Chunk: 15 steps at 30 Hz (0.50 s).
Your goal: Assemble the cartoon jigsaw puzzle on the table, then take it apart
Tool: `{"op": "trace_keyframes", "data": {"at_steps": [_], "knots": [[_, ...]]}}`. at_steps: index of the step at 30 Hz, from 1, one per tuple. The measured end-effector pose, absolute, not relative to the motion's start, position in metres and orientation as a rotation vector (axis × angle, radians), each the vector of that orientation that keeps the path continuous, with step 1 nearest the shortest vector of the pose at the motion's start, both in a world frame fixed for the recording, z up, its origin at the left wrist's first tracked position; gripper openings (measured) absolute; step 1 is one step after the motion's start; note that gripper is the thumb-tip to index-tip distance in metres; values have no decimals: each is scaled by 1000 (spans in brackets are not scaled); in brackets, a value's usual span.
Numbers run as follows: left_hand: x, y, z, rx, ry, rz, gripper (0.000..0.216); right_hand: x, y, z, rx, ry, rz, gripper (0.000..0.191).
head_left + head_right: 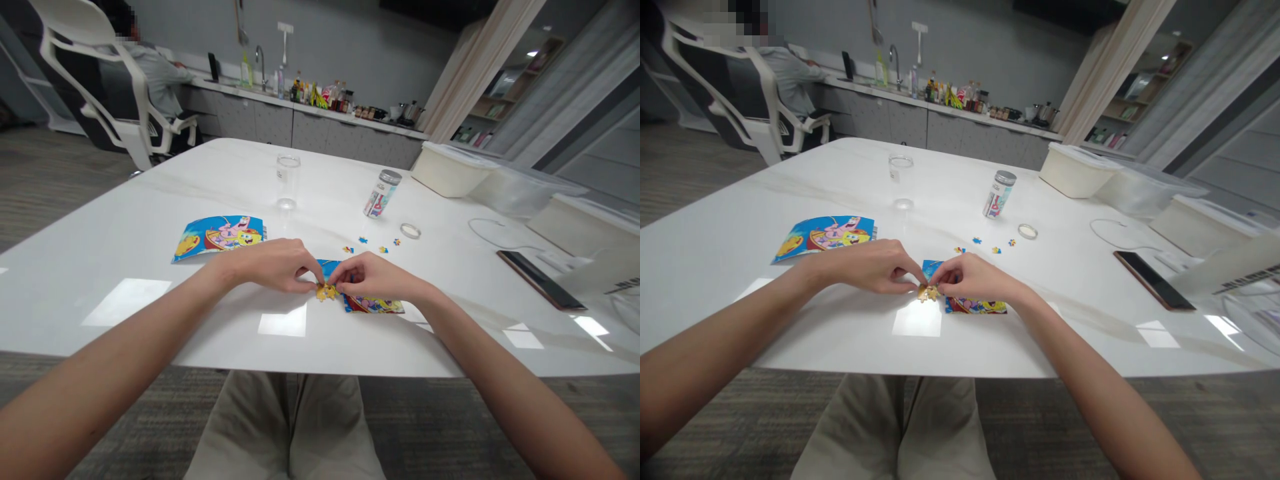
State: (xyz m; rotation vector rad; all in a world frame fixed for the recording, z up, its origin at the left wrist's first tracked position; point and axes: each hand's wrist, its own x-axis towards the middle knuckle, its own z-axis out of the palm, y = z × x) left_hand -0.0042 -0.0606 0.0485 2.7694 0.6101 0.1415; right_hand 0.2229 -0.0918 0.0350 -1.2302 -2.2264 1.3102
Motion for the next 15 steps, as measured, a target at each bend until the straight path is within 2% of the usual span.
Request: {"op": "trace_keyframes", "data": {"at_steps": [7, 12, 15], "knots": [[-5, -60, 47, 2757, 562, 147, 27, 220, -95, 35, -1263, -2260, 1266, 14], [-6, -60, 46, 2741, 558, 157, 26, 219, -96, 36, -1275, -2331, 1083, 10], [-5, -60, 46, 2739, 557, 178, 27, 221, -96, 37, -1138, -2443, 930, 12]]}}
